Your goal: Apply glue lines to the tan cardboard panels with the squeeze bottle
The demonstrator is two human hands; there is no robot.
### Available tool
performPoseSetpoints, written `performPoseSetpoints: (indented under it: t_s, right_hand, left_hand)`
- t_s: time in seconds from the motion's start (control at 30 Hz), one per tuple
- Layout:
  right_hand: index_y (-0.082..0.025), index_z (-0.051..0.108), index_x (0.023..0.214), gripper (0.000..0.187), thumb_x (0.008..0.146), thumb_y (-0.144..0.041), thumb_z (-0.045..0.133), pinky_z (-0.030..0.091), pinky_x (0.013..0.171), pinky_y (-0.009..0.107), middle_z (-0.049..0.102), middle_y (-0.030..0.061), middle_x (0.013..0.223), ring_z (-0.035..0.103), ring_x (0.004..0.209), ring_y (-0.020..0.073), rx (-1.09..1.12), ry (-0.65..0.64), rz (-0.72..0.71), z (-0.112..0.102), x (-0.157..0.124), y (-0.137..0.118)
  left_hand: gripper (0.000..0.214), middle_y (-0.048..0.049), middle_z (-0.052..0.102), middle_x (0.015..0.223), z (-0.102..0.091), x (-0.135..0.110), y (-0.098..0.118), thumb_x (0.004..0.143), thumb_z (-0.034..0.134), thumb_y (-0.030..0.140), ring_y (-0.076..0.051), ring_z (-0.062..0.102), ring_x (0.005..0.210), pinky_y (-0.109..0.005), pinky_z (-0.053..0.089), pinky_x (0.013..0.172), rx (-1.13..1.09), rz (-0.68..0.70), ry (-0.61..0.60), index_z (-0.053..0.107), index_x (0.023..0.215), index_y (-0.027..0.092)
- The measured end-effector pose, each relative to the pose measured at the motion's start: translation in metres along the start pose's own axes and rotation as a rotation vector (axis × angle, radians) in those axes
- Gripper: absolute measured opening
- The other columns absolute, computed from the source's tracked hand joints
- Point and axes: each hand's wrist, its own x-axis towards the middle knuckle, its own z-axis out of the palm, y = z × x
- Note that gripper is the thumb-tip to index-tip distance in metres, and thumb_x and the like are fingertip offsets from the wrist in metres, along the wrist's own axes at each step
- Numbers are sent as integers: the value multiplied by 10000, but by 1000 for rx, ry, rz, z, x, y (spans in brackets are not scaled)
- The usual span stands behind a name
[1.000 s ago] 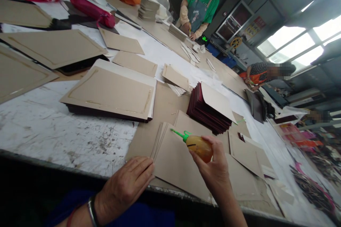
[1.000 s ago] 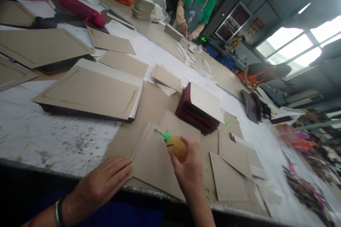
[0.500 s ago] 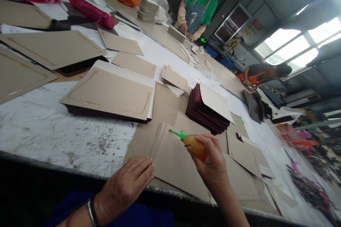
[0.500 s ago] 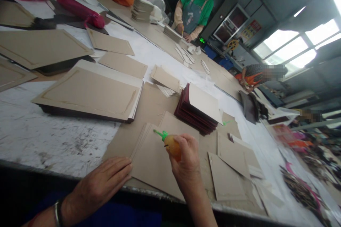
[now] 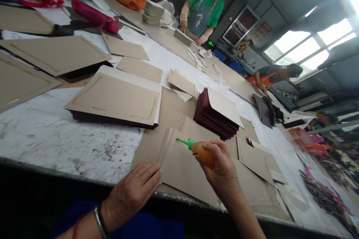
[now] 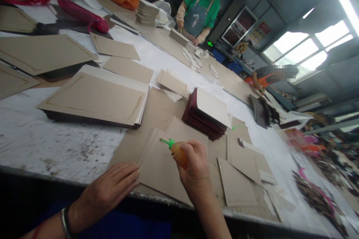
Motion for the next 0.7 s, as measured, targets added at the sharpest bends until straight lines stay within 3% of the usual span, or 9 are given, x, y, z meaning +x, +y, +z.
performPoseSetpoints:
  t_s: [0.33, 0.7]
  right_hand:
    - [-256, 555, 973, 192, 812, -156, 588, 498, 769, 390, 532, 61, 953, 550, 877, 230, -7, -3, 9, 1, 7, -2]
    - [-249, 566, 1003, 227, 807, -143, 607, 518, 721, 354, 534, 57, 943, 578, 841, 220, 49, -11, 2, -11, -18, -17]
  left_hand:
    - [163, -102, 675, 964, -1, 2, 0, 900, 493, 105, -188, 628, 925, -328, 548, 842, -19, 0, 7, 628, 992, 112]
    - [168, -94, 680, 975, -1, 1, 1, 896, 499, 115, -183, 636, 933, -331, 547, 858, -19, -10, -5, 617, 1015, 123]
